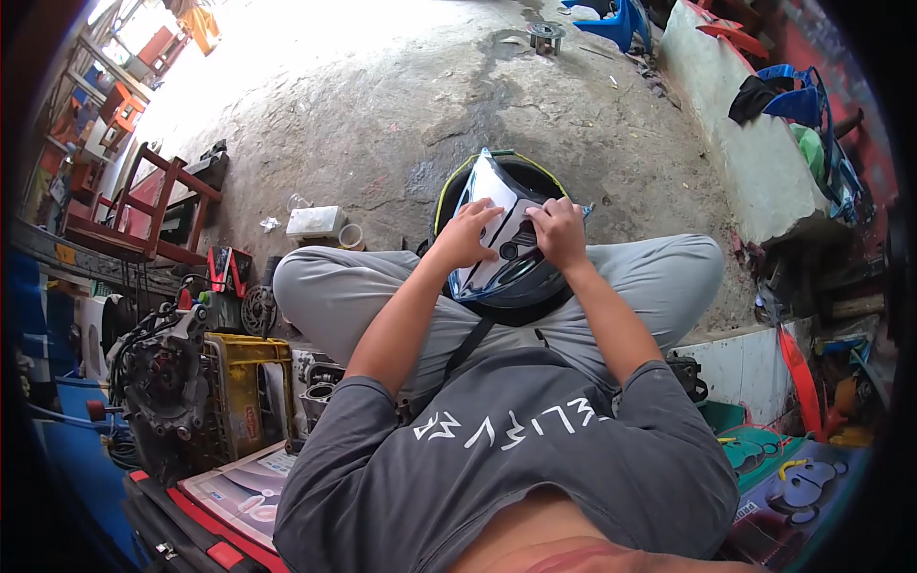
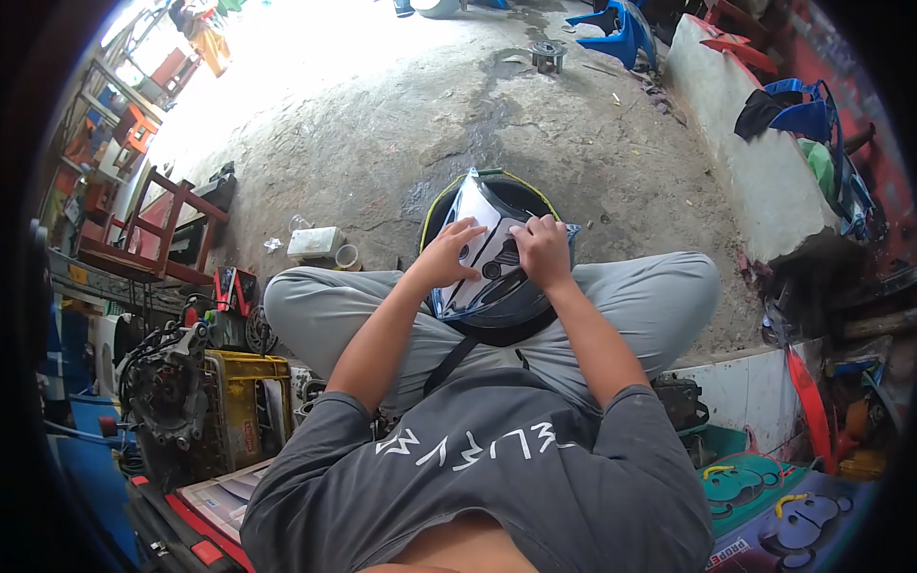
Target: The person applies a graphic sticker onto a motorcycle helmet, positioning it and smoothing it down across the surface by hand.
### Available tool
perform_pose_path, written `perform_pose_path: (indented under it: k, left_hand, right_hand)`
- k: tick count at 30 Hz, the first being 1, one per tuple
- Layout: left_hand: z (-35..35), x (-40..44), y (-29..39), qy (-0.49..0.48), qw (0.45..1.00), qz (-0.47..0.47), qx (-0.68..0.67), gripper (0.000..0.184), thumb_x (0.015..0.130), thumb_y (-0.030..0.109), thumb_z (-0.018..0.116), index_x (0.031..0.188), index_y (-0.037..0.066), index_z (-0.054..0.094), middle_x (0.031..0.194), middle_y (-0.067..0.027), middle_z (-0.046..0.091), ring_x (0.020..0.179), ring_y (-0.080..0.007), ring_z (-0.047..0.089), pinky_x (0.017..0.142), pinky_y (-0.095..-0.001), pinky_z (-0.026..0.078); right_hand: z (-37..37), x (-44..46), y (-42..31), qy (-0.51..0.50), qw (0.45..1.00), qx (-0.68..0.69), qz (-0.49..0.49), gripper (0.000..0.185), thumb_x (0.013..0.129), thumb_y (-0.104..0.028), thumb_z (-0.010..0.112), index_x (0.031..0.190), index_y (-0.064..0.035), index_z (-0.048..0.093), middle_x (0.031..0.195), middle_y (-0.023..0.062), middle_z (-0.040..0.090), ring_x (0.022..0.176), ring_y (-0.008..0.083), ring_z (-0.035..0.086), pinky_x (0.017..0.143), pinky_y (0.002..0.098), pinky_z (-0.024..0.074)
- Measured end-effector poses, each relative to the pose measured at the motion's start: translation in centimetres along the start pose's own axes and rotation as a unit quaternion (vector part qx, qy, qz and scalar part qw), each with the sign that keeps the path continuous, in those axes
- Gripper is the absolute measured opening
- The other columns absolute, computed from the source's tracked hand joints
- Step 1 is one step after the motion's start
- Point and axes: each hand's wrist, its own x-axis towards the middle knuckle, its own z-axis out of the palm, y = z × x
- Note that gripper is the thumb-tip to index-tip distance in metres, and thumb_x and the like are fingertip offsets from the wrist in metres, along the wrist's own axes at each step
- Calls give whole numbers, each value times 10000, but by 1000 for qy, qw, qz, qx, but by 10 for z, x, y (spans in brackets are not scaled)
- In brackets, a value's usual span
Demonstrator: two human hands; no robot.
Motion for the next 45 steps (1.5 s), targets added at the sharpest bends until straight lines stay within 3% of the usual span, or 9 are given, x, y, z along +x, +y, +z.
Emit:
perform_pose_path:
  k: [4,11,16,20,27,31,36,42,45]
  left_hand:
    - [0,-1,2,-1,1000,-3,3,1020,640,195,997,1569,169,575,1698,-201,428,1560,-420,399,1279,-478,382]
    - [-1,-1,2,-1,1000,-4,-6,1016,646,193,992,1571,170,573,1699,-202,424,1564,-420,392,1282,-478,378]
    - [-2,-2,3,0,1000,1,1,1012,648,197,987,1571,159,573,1696,-208,427,1561,-423,396,1280,-478,378]
    - [-3,-2,4,1,1000,2,0,1017,645,200,987,1572,158,572,1694,-212,430,1558,-426,400,1280,-478,379]
    - [-1,-3,0,5,1000,0,2,1016,646,195,982,1575,168,571,1693,-209,433,1552,-425,411,1275,-476,385]
    - [-2,-2,3,-1,1000,-2,-2,1008,651,195,977,1574,168,573,1696,-204,431,1553,-423,408,1274,-476,386]
    - [-1,-3,1,0,1000,-3,-3,1007,655,194,976,1577,167,570,1697,-201,430,1555,-421,404,1273,-475,387]
    - [-3,-1,4,-4,1000,-7,-3,1008,652,185,976,1575,163,571,1694,-204,433,1554,-419,405,1271,-474,390]
    - [-1,-1,0,-1,1000,-4,-5,1010,648,182,978,1573,162,573,1692,-204,435,1554,-419,405,1273,-474,389]
  right_hand:
    - [-1,-11,-11,-54,990,79,-102,196,869,-150,746,1059,-149,791,948,29,645,985,274,621,852,470,453]
    - [6,-2,4,9,999,48,6,170,874,-156,757,1041,-153,791,936,33,638,948,277,612,834,464,461]
    - [5,-15,-19,-32,991,64,-116,151,912,-155,723,1048,-159,789,953,36,654,970,281,612,824,462,461]
    - [3,-1,0,-4,1000,19,-6,158,897,-168,722,1042,-146,781,953,38,654,974,285,610,833,466,453]
    - [1,-12,-17,-36,991,78,-106,203,886,-142,725,1072,-153,806,932,29,638,982,287,610,850,461,465]
    - [6,-2,2,4,999,42,15,197,887,-131,739,1069,-155,808,923,36,630,975,285,611,834,453,464]
    - [5,-14,-22,-26,992,72,-98,191,896,-147,747,1078,-157,804,951,32,652,994,279,619,880,486,445]
    - [8,-8,-4,-14,999,44,14,210,877,-173,772,1085,-168,805,958,14,656,1015,269,622,915,472,441]
    - [9,-17,-12,-31,992,78,-98,188,899,-155,753,1080,-172,803,949,16,659,983,268,617,887,475,438]
